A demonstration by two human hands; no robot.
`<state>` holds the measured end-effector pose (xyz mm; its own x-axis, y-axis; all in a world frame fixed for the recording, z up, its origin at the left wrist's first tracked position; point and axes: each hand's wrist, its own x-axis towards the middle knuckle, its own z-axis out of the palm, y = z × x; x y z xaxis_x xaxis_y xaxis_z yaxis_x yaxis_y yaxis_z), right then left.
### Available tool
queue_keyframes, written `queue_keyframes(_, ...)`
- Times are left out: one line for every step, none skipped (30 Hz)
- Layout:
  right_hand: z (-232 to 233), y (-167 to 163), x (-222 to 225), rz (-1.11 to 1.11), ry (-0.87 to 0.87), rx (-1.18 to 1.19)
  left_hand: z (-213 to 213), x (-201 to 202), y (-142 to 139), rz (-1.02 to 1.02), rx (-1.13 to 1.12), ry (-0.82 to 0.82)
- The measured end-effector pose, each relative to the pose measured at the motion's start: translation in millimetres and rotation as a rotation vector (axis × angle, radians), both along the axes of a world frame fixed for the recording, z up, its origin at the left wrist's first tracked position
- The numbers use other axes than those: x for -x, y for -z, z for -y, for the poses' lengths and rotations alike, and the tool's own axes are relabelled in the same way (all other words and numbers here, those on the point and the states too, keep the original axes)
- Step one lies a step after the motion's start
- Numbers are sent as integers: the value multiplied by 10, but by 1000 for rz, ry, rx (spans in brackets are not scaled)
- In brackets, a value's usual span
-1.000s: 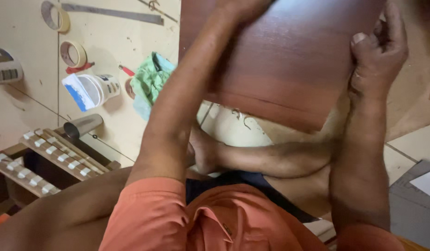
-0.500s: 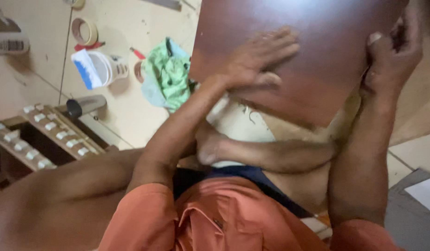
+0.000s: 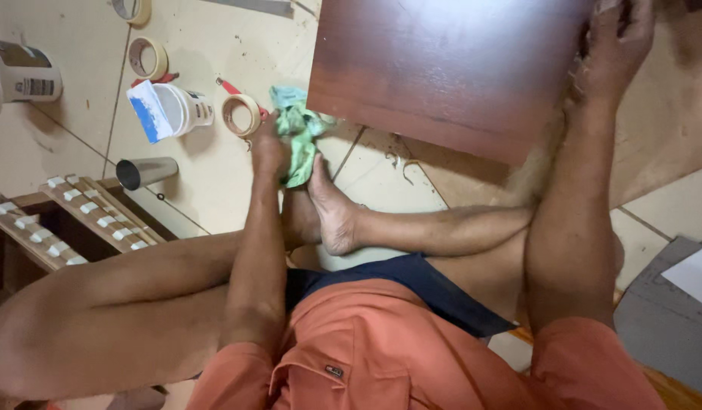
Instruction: The person wipes a rectangular wooden board with a cloth, then applies small pieces of masking tape along one edge. They continue wiping the surface and use a sanding block to smooth the board. The person remains seated on the floor throughout.
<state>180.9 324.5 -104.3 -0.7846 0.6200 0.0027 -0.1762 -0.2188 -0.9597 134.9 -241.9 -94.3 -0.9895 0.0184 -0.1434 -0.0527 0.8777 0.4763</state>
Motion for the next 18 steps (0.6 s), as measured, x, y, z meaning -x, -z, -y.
queue_keyframes(-5, 50, -1, -3, -5, -64, 18, 24, -72, 55, 10, -111)
queue_keyframes(-20, 99, -4, -8, -5, -131, 37, 76, -162, 110, 16, -216)
queue_keyframes(-51, 133, -20, -8, -4, -198, 86, 166, -287, -85, 5, -206)
queue_keyframes(-51, 166, -63, 22, -18, -226, 115, 255, -407, -276, -6, -197)
queue_keyframes(-13, 194, -90, 53, -35, -251, 112, 359, -504, -368, -180, -179)
queue_keyframes(14, 199, -101, 84, -59, -274, 122, 472, -621, -458, -353, -166)
queue_keyframes(33, 183, -103, 130, -20, -386, 39, 584, -675, -379, -790, -214)
queue_keyframes(52, 149, -83, 171, 10, -494, -50, 713, -735, -294, -1219, -264)
queue_keyframes(93, 91, -33, 204, 38, -596, -231, 856, -742, -168, -1376, -243)
queue_keyframes(137, 65, -11, 190, 12, -547, -371, 973, -789, -42, -1528, -205)
queue_keyframes(146, 43, -2, 172, -4, -501, -539, 1061, -814, -36, -1516, -265)
queue_keyframes(135, 4, 22, 161, -11, -463, -798, 1134, -776, -19, -1513, -321)
queue_keyframes(126, -28, 48, 166, -18, -411, -1023, 1160, -751, 53, -1618, -200)
queue_keyframes(105, -10, 37, 185, -25, -362, -1263, 1123, -693, 138, -1721, -84)
queue_keyframes(83, -1, 16, 213, -33, -311, -1468, 1070, -646, 95, -1591, -38)
queue_keyframes(68, 25, -12, 226, -9, -390, -1669, 1009, -588, 55, -1459, 8)
queue_keyframes(68, 58, -43, 239, 14, -470, -1836, 937, -545, 16, -1329, 58)
queue_keyframes(58, 86, -80, 249, 33, -555, -2001, 871, -503, -118, -895, 171)
